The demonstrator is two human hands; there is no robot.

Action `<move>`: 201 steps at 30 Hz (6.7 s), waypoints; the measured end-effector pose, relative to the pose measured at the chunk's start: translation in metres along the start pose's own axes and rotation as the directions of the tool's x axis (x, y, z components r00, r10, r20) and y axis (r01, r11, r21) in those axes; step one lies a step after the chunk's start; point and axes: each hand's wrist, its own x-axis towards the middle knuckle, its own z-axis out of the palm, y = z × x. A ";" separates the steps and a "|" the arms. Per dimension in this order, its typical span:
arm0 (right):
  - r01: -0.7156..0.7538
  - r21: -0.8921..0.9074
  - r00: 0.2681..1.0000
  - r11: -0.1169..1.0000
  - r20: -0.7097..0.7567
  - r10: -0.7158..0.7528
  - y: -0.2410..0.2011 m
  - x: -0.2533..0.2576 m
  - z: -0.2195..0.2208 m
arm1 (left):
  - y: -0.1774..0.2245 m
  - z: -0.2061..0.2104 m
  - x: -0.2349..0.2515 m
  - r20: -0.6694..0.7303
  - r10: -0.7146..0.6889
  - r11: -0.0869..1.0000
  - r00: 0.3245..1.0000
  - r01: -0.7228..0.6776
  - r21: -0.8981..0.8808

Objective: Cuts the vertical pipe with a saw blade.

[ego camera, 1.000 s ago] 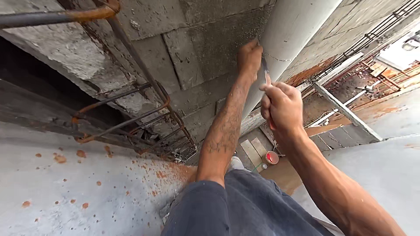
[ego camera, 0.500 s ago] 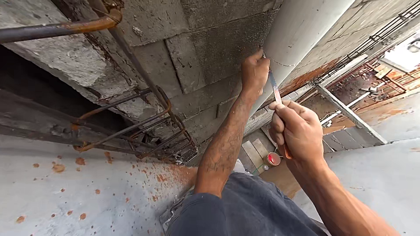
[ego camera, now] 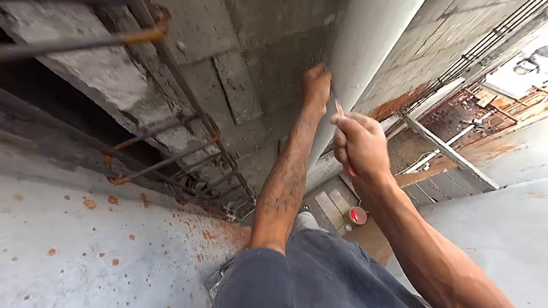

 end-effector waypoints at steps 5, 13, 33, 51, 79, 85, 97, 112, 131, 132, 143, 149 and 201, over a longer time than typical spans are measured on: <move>0.000 -0.002 1.000 1.000 -0.010 0.000 0.009 0.011 -0.011 | -0.006 0.006 0.003 -0.042 0.054 0.998 0.998 -0.052 0.038; 0.000 0.009 1.000 1.000 0.005 0.000 0.022 0.004 -0.028 | -0.012 0.008 -0.016 -0.068 0.095 0.994 0.993 -0.091 0.061; -0.013 -0.048 0.997 0.999 0.079 0.016 0.018 0.016 -0.054 | -0.017 0.016 -0.011 -0.117 0.131 0.991 0.984 -0.126 0.053; -0.007 -0.015 0.996 1.000 0.087 0.009 0.020 0.019 -0.068 | -0.018 0.022 -0.016 -0.102 0.121 0.993 0.987 -0.120 0.017; -0.120 0.260 0.991 0.958 -0.028 0.132 0.007 0.014 -0.006 | -0.006 0.002 0.018 0.001 0.020 0.999 1.000 -0.020 0.032; -0.160 0.350 0.972 0.923 -0.110 0.210 -0.004 0.014 0.006 | -0.003 0.001 0.003 -0.024 0.079 0.965 0.997 -0.070 0.254; -0.089 0.235 0.990 0.968 -0.084 0.112 -0.010 -0.011 0.003 | -0.002 0.003 -0.018 -0.058 0.079 0.981 0.995 -0.068 0.181; -0.006 0.109 0.997 0.994 -0.070 0.014 -0.007 0.006 0.011 | -0.001 0.007 0.000 -0.045 -0.033 0.997 0.998 0.036 0.074; 0.018 0.121 0.998 0.992 -0.058 -0.011 -0.001 0.005 0.003 | -0.004 0.010 -0.004 -0.055 -0.002 0.998 0.998 0.006 0.061; 0.022 0.126 0.999 0.992 -0.051 -0.016 -0.003 0.008 0.005 | -0.001 0.009 0.001 -0.039 -0.007 0.999 0.999 0.009 0.036; 0.028 0.103 0.999 0.994 -0.040 -0.024 0.000 -0.003 0.004 | -0.001 0.006 -0.008 -0.017 -0.001 1.000 1.000 0.001 0.004; 0.034 0.098 0.998 0.995 -0.056 -0.028 0.007 0.005 0.005 | -0.004 0.006 -0.004 -0.025 0.003 0.998 1.000 -0.002 0.069; 0.053 0.051 0.996 0.997 -0.076 -0.049 0.005 0.005 0.023 | 0.006 0.000 0.000 -0.013 -0.079 0.994 0.997 0.080 0.074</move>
